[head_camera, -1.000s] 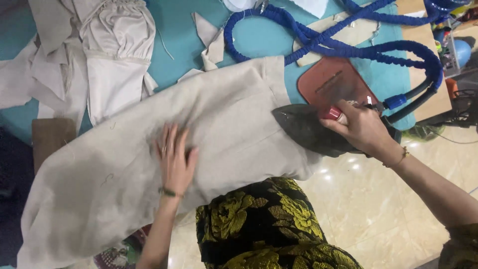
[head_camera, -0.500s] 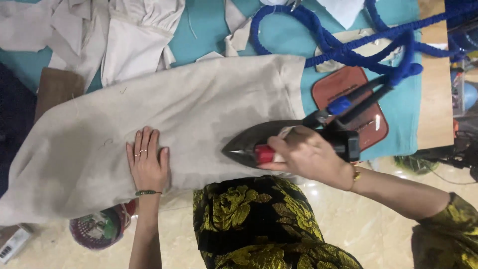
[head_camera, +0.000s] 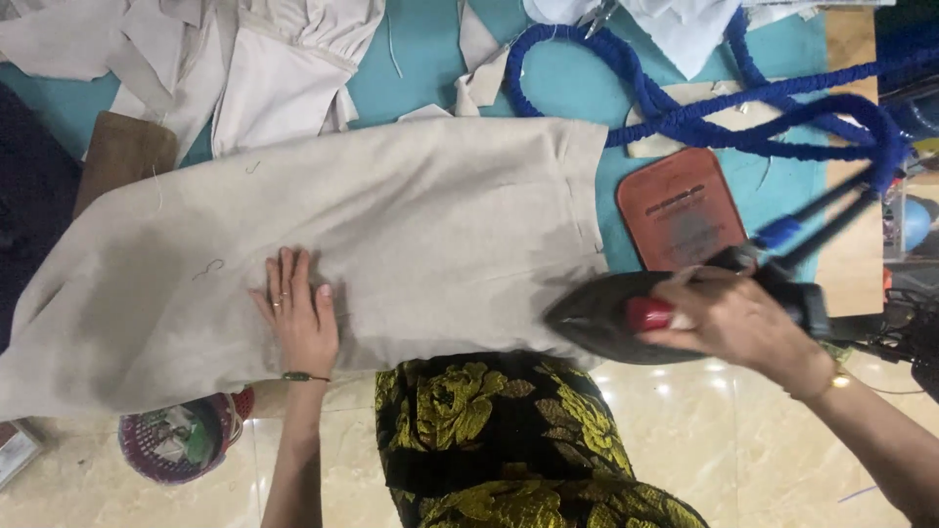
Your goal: Pressing and ironing a garment section using a steam iron and a wooden clapper to set seams.
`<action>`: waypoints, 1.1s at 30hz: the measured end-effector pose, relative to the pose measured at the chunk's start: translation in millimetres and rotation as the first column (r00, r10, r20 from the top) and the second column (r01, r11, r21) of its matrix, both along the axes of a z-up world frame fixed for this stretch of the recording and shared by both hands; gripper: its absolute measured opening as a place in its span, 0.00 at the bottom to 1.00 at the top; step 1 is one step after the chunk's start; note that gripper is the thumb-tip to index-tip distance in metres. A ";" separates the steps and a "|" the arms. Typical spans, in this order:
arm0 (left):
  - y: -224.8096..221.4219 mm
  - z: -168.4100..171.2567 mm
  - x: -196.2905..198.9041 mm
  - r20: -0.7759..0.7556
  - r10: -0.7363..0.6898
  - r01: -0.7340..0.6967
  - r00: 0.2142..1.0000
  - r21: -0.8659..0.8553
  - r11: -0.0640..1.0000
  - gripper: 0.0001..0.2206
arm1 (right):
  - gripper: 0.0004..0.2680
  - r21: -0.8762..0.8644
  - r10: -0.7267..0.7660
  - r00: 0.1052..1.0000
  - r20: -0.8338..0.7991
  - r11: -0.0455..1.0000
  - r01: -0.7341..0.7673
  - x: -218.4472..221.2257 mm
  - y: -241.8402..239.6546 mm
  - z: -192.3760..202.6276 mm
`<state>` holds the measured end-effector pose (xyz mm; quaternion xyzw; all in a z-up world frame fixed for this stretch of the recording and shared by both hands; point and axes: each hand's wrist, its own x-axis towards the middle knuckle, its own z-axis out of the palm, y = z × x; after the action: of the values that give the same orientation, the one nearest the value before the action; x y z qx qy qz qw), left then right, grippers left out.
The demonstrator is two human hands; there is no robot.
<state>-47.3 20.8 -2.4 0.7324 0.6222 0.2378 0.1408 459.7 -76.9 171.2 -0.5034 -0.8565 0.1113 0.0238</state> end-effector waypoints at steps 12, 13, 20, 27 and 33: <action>-33.9 -0.1 -21.9 -0.230 0.045 -0.034 0.972 0.053 0.998 0.30 | 0.18 0.126 -0.592 0.734 0.332 0.799 0.588 141.1 9.1 -53.5; -39.6 -4.0 -34.8 -0.241 0.097 -0.064 0.966 0.140 0.988 0.33 | 0.20 0.151 -0.624 0.678 0.388 0.769 0.621 147.1 13.1 -58.4; -91.9 -38.6 -89.8 -0.055 0.436 -0.425 0.898 0.149 0.893 0.29 | 0.27 0.366 -0.465 0.874 0.141 0.845 0.391 71.6 5.9 -32.0; -127.6 -92.2 -121.0 0.557 0.827 -0.719 0.075 -0.544 0.432 0.37 | 0.23 -0.443 -0.742 0.549 -0.385 0.671 0.595 -34.6 -33.2 -113.8; -105.1 -74.0 -190.6 0.690 0.722 -0.703 0.047 -0.490 0.515 0.35 | 0.24 -0.802 -0.988 0.094 -0.121 0.153 0.577 -80.9 1.2 -56.2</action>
<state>-237.9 -84.3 -76.3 0.1073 0.7450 0.5896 0.2930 378.7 -75.6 115.0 -0.8047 -0.2473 0.4905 0.2252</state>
